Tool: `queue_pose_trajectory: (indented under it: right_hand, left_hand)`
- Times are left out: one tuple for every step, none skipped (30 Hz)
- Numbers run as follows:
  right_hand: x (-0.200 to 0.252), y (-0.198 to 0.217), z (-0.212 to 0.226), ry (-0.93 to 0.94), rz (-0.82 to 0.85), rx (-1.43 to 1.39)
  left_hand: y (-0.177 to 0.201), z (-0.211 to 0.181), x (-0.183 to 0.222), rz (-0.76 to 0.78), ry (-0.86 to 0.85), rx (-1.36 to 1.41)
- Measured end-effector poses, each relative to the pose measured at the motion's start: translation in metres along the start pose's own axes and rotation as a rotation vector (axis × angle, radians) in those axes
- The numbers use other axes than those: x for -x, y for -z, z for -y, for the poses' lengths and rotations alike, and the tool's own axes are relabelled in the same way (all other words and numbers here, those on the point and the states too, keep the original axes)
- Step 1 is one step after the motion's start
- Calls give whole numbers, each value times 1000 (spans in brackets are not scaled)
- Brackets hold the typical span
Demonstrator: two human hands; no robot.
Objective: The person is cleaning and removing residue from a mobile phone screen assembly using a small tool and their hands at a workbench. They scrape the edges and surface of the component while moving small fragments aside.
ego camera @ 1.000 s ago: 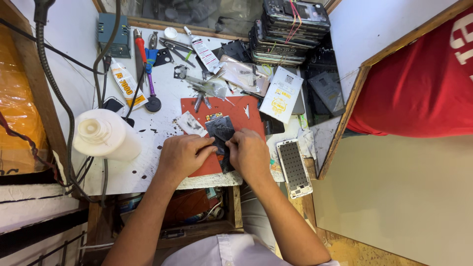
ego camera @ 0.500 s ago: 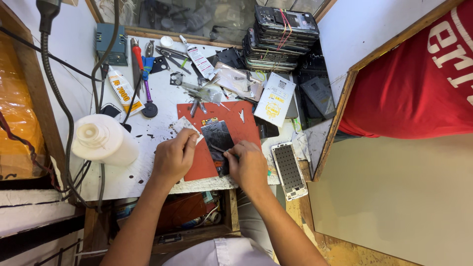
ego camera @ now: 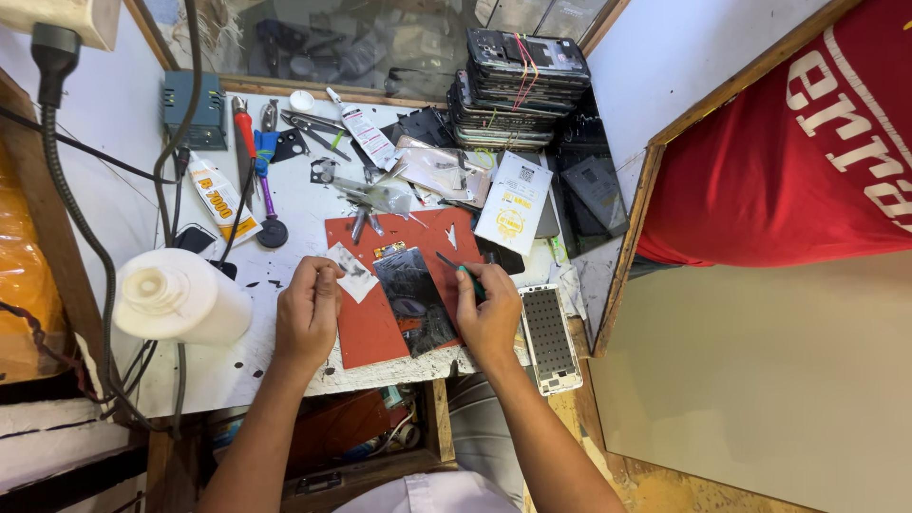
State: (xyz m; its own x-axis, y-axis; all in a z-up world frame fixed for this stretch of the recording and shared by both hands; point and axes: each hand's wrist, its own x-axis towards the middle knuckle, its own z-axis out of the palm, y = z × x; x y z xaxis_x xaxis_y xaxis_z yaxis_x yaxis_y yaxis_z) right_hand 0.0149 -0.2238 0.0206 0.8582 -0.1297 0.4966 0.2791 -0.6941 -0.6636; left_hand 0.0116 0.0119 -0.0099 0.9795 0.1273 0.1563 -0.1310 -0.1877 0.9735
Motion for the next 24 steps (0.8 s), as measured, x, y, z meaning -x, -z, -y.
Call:
queue_pose_trajectory:
  right_hand:
    - [0,0,0,-2,2,2]
    - [0,0,0,-18,14,9]
    - [0,0,0,-35,26,15]
    - [-1,0,0,-34,24,17]
    - [-1,0,-1,6,27,47]
    - [0,0,-1,43,32,79]
    - [1,0,-1,42,31,81]
    - [0,-1,-1,65,28,87]
    - [0,-2,-1,89,26,93]
    - [0,-1,-1,86,24,93]
    - [1,-1,-1,95,30,100]
    - [0,0,0,106,35,106]
    - [-1,0,0,105,33,106]
    - [0,0,0,85,43,114]
    - [0,0,0,64,52,121]
    - [0,0,1,62,56,120]
    - [0,0,1,86,49,115]
    - [0,0,1,111,41,112]
    - [0,0,1,109,43,112]
    - [0,0,1,102,49,112]
    - [0,0,2,94,54,113]
    - [-1,0,2,95,52,113]
    - [-2,0,2,90,63,124]
    - [-1,0,2,83,74,137]
  left_hand:
    - [0,0,1,1,3,1]
    - [0,0,0,8,8,7]
    - [0,0,0,14,14,14]
    - [0,0,-1,16,11,15]
    - [1,1,-1,12,-22,36]
    - [1,1,0,9,-52,57]
    - [1,2,1,12,-52,57]
    - [2,2,0,12,-45,48]
    - [1,2,-1,13,-38,39]
    - [1,2,-1,16,-38,38]
    - [1,1,0,20,-37,33]
    - [1,0,0,23,-36,29]
    - [1,-1,-1,25,-37,29]
    - [1,-2,-1,22,-34,8]
    - [1,-3,-1,19,-30,-12]
    - [2,-4,0,19,-26,-14]
    - [2,-5,0,21,-20,-26]
    - [2,-7,-1,25,-17,-37]
    - [2,-7,-1,25,-14,-37]
    - [2,-8,-1,27,-12,-41]
    - [2,-9,-1,28,-10,-44]
    - [2,-10,-1,29,-12,-44]
    - [2,-10,-2,31,-4,-55]
    - [2,-10,-2,34,6,-65]
